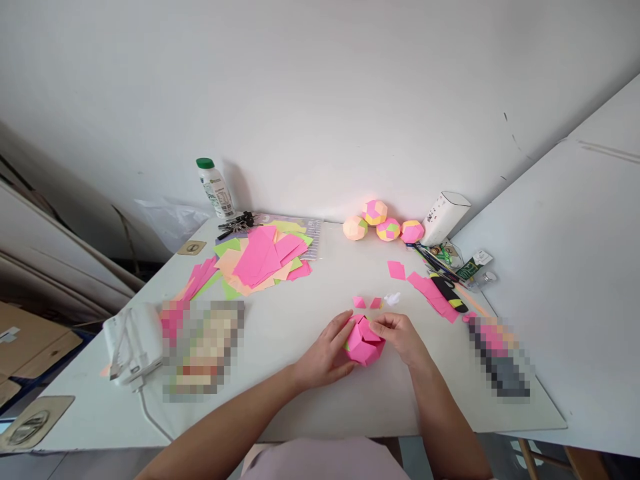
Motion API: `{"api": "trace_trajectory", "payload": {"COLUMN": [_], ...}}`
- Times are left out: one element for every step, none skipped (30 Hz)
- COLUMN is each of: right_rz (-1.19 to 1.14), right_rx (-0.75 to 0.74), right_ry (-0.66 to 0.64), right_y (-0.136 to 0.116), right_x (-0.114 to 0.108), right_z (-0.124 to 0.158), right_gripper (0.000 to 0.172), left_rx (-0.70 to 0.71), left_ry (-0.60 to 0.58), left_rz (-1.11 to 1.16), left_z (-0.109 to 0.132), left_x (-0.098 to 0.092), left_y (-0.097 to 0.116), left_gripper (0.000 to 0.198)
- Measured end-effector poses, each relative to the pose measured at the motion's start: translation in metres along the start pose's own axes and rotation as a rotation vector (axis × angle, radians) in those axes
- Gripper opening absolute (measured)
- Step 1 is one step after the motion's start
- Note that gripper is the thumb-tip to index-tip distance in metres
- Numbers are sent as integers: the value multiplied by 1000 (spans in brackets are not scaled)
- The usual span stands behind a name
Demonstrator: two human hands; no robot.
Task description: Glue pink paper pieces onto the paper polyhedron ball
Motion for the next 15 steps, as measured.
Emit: {"api": "trace_trajectory", "payload": {"right_rz": [0, -3, -7, -11, -13, -13, -11, -9, -5, -3, -1, 1, 5, 10, 18], "right_rx": [-1, -2, 0, 3, 8, 14, 19, 22, 23, 23, 23, 23, 23, 21, 18], "right_ry": [3, 6, 7, 10, 15, 22, 29, 37, 44, 50, 54, 56, 61, 66, 72], "right_y": [0, 1, 1, 2, 2, 3, 3, 4, 4, 5, 5, 6, 6, 7, 7], "right_x": [1, 1, 2, 3, 4, 4, 5, 6, 6, 7, 8, 8, 8, 9, 9], "right_z": [0, 0, 0, 0, 0, 0, 0, 0, 0, 0, -1, -1, -1, -1, -1], "right_gripper": [24, 24, 24, 24, 24, 24, 24, 25, 25, 25, 25, 25, 24, 24, 24], "left_rx": [7, 14, 21, 26, 28, 29, 30, 29, 28, 27, 27, 27, 26, 27, 29], "left_ry": [6, 11, 13, 14, 14, 13, 10, 8, 6, 7, 7, 8, 11, 15, 18], "left_rz": [-7, -15, -23, -33, -44, -56, -67, -78, -86, -93, -99, -104, -109, -113, -118], "left_z": [0, 0, 0, 0, 0, 1, 1, 1, 1, 1, 1, 1, 1, 1, 2], "left_x": [0, 1, 1, 1, 2, 2, 2, 3, 3, 3, 3, 4, 4, 4, 4], "left_y": [0, 0, 0, -1, -1, -1, -1, 0, 0, 1, 1, 2, 3, 3, 4], "left_gripper": [85, 84, 84, 83, 83, 83, 83, 83, 84, 84, 84, 84, 84, 84, 84]}}
Point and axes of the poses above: each hand's wrist, its own z-axis away from the middle knuckle, its own x-axis out of the palm, y = z × x, the point moved 1 cm from there along -z, towards the middle knuckle, and after that the axes turned 2 degrees about -y, right-handed, at the moved point
